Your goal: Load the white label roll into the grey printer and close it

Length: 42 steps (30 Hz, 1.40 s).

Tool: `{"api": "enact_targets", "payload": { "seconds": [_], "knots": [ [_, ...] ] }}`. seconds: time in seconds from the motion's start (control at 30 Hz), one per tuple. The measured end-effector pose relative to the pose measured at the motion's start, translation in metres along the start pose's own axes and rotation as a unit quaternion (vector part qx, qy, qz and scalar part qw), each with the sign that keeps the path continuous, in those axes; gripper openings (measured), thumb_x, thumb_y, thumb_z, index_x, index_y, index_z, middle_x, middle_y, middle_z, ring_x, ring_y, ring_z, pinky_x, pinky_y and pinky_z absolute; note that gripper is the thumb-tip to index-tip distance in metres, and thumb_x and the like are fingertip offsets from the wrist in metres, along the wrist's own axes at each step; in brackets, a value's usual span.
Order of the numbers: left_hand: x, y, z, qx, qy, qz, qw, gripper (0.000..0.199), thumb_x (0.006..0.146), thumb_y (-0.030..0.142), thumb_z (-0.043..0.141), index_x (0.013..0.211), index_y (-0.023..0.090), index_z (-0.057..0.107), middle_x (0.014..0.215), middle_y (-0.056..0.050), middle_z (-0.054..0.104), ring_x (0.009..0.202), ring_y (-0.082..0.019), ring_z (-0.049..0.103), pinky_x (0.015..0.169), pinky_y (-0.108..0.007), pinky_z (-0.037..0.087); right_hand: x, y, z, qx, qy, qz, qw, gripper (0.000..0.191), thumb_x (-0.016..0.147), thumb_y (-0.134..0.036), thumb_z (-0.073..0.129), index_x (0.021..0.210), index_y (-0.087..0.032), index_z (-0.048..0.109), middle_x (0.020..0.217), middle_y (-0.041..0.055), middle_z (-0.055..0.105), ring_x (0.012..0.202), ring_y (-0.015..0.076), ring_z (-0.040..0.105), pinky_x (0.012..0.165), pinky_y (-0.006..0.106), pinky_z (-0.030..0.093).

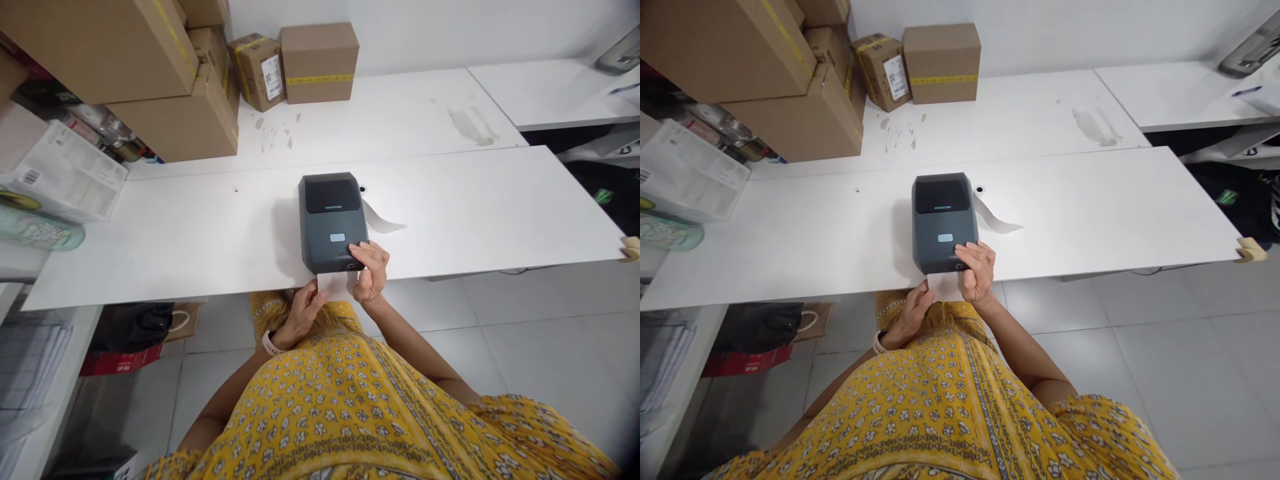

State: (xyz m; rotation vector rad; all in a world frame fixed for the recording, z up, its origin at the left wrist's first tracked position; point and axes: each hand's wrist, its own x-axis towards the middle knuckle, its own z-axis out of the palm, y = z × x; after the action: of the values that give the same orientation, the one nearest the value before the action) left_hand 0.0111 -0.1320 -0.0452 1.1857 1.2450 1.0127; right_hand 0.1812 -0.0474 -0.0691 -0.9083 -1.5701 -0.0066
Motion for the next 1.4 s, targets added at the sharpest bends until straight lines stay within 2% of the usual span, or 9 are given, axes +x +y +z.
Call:
{"api": "enact_targets", "payload": {
  "seconds": [0.2,0.43,0.67,0.8,0.9,1.0,1.17,1.3,1.4],
  "knots": [
    [0.012,0.010,0.010,-0.017,0.006,-0.079,0.997,0.051,0.078,0.064,0.078,0.074,0.014,0.067,0.067,-0.001,0.062,0.063,-0.013,0.049,0.061,-0.028,0.040,0.004,-0.001,-0.003,0.012,-0.013,0.044,0.999,0.049,0.101,-0.038,0.029,0.116,-0.033,0.074,0.095,0.0070,0.080,0.095,0.0315,0.077,0.093,0.057,0.055],
    [0.015,0.014,0.013,-0.142,-0.023,-0.154,0.978,0.055,0.065,0.064,0.087,0.080,0.013,0.073,0.071,-0.002,0.066,0.063,-0.013,0.052,0.062,-0.029,0.042,0.016,-0.010,-0.005,0.047,-0.014,0.032,0.998,0.044,0.101,-0.034,0.034,0.120,-0.037,0.074,0.098,0.0038,0.080,0.094,0.0301,0.073,0.091,0.054,0.053],
    [0.010,0.009,0.009,-0.023,-0.009,-0.067,0.997,0.050,0.085,0.062,0.071,0.067,0.017,0.059,0.063,0.002,0.053,0.060,-0.011,0.042,0.057,-0.027,0.034,0.035,-0.029,-0.013,-0.094,-0.127,0.035,0.987,0.043,0.105,-0.039,0.040,0.136,-0.038,0.069,0.100,0.0065,0.069,0.094,0.0283,0.061,0.084,0.049,0.042],
    [0.003,0.013,-0.004,0.029,0.081,0.012,0.996,0.051,0.097,0.058,0.059,0.064,0.021,0.049,0.059,0.004,0.043,0.057,-0.011,0.039,0.056,-0.027,0.033,0.051,-0.039,-0.015,-0.160,-0.171,0.033,0.972,0.038,0.106,-0.051,0.044,0.119,-0.032,0.075,0.101,0.0060,0.068,0.090,0.0249,0.055,0.084,0.045,0.038],
    [0.003,0.017,-0.015,0.045,0.158,0.053,0.985,0.042,0.102,0.053,0.054,0.075,0.021,0.060,0.070,0.001,0.060,0.067,-0.015,0.056,0.066,-0.028,0.045,0.061,-0.041,-0.012,-0.174,-0.184,0.019,0.967,0.033,0.106,-0.048,0.048,0.104,-0.027,0.074,0.108,0.0061,0.070,0.104,0.0248,0.059,0.101,0.048,0.034],
    [0.008,0.017,-0.022,0.053,0.221,0.083,0.970,0.035,0.102,0.050,0.055,0.087,0.022,0.067,0.083,-0.003,0.068,0.079,-0.017,0.064,0.074,-0.029,0.051,0.068,-0.037,-0.005,-0.161,-0.183,-0.001,0.970,0.027,0.105,-0.042,0.053,0.091,-0.026,0.068,0.117,0.0051,0.073,0.129,0.0271,0.057,0.121,0.052,0.021],
    [0.018,0.011,-0.022,0.072,0.238,0.113,0.962,0.035,0.102,0.051,0.056,0.116,0.022,0.069,0.116,-0.010,0.072,0.105,-0.024,0.069,0.093,-0.038,0.056,0.072,-0.023,0.000,-0.104,-0.229,0.026,0.968,0.025,0.105,-0.037,0.054,0.084,-0.026,0.062,0.135,0.0010,0.071,0.150,0.0267,0.045,0.130,0.055,0.007],
    [0.020,0.010,-0.015,0.101,0.178,0.139,0.969,0.057,0.103,0.049,0.055,0.156,0.030,0.047,0.166,-0.011,0.045,0.154,-0.030,0.043,0.126,-0.049,0.038,0.062,-0.012,-0.005,-0.012,-0.221,0.095,0.970,0.022,0.105,-0.037,0.052,0.094,-0.028,0.069,0.149,0.0000,0.064,0.157,0.0287,0.036,0.130,0.062,0.014],
    [0.019,0.008,-0.009,0.068,0.136,0.119,0.981,0.065,0.105,0.048,0.051,0.165,0.035,0.032,0.177,-0.005,0.028,0.164,-0.030,0.026,0.134,-0.049,0.025,0.044,-0.007,-0.008,0.096,-0.184,0.135,0.969,0.027,0.106,-0.039,0.049,0.117,-0.032,0.072,0.162,0.0012,0.052,0.161,0.0295,0.033,0.128,0.060,0.030]
  ]
}}
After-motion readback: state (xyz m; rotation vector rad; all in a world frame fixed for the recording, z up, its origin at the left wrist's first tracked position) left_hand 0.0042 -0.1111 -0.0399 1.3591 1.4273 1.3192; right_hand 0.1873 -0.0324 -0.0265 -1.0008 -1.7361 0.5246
